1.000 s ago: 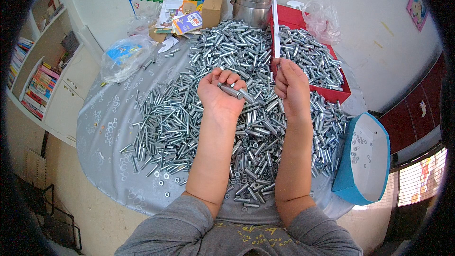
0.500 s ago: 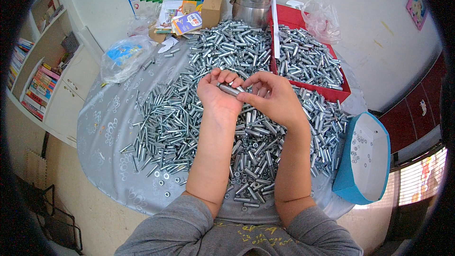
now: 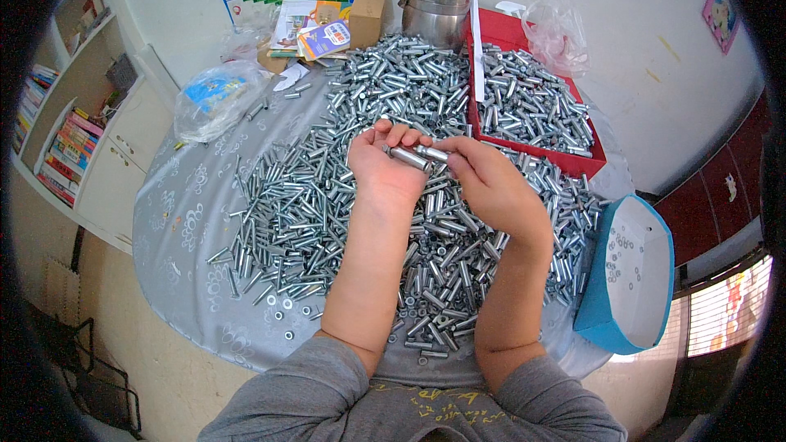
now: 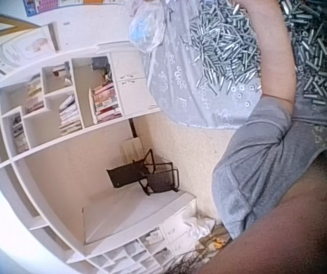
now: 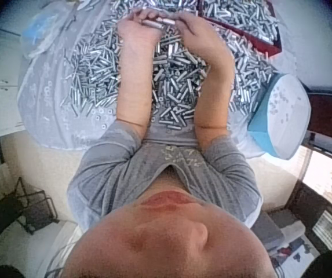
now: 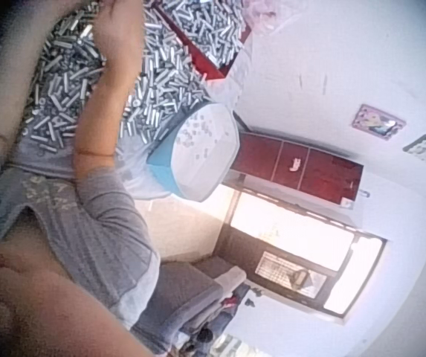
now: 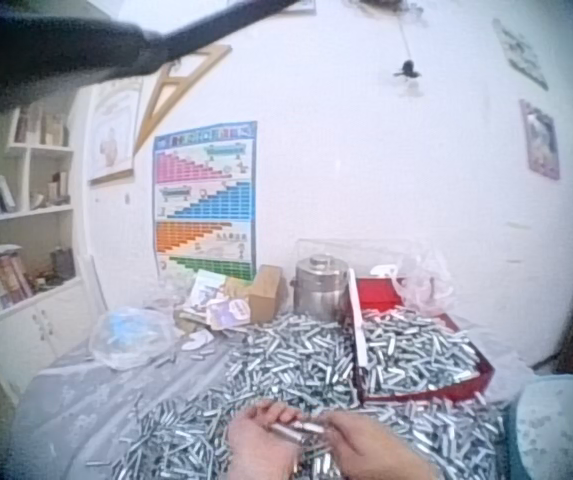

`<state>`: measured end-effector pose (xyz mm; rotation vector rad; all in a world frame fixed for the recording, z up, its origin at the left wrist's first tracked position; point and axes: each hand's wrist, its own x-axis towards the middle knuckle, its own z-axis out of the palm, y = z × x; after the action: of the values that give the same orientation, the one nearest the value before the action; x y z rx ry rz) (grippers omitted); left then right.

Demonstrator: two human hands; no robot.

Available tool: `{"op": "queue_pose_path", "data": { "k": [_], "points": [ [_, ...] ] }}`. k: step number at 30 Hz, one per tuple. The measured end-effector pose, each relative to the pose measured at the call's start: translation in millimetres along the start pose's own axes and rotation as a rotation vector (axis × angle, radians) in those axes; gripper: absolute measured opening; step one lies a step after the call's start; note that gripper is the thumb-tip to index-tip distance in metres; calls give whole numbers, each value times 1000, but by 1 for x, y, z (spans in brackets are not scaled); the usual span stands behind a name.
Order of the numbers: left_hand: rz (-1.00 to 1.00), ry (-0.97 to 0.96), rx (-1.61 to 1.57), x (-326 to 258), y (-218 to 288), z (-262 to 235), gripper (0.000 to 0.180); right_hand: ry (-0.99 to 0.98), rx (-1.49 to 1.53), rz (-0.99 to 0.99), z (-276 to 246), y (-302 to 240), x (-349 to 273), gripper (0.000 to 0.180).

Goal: The person repeatedly picks up cylindrical metal fasteners from a large pile on a table and inserts them into a red tray. The person handles the fasteners one at a time, transferring them from the table to the tray throughout the clip.

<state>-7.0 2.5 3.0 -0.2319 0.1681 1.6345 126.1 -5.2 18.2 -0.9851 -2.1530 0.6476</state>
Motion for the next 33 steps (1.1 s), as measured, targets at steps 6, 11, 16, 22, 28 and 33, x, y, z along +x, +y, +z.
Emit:
{"op": "queue_pose_path", "data": {
  "k": [6,11,16,22,28,33],
  "points": [
    [33,-62,-21,6,12,-5,23,82,374,213,-13,-4,-6,22],
    [24,-52,2,3,8,-2,22,404,959,300,-7,-1,15,34],
    [18,-51,-2,4,9,-4,22,-12,1999,179,-8,16,17,34],
    [14,-62,-7,4,9,-4,22,9,2409,390,12,20,22,22],
    [15,-35,-19,4,9,-2,22,360,2449,536,34,42,25,23],
    [23,-35,-25,3,10,-2,22,536,2274,580,28,34,28,24]
  ]
}}
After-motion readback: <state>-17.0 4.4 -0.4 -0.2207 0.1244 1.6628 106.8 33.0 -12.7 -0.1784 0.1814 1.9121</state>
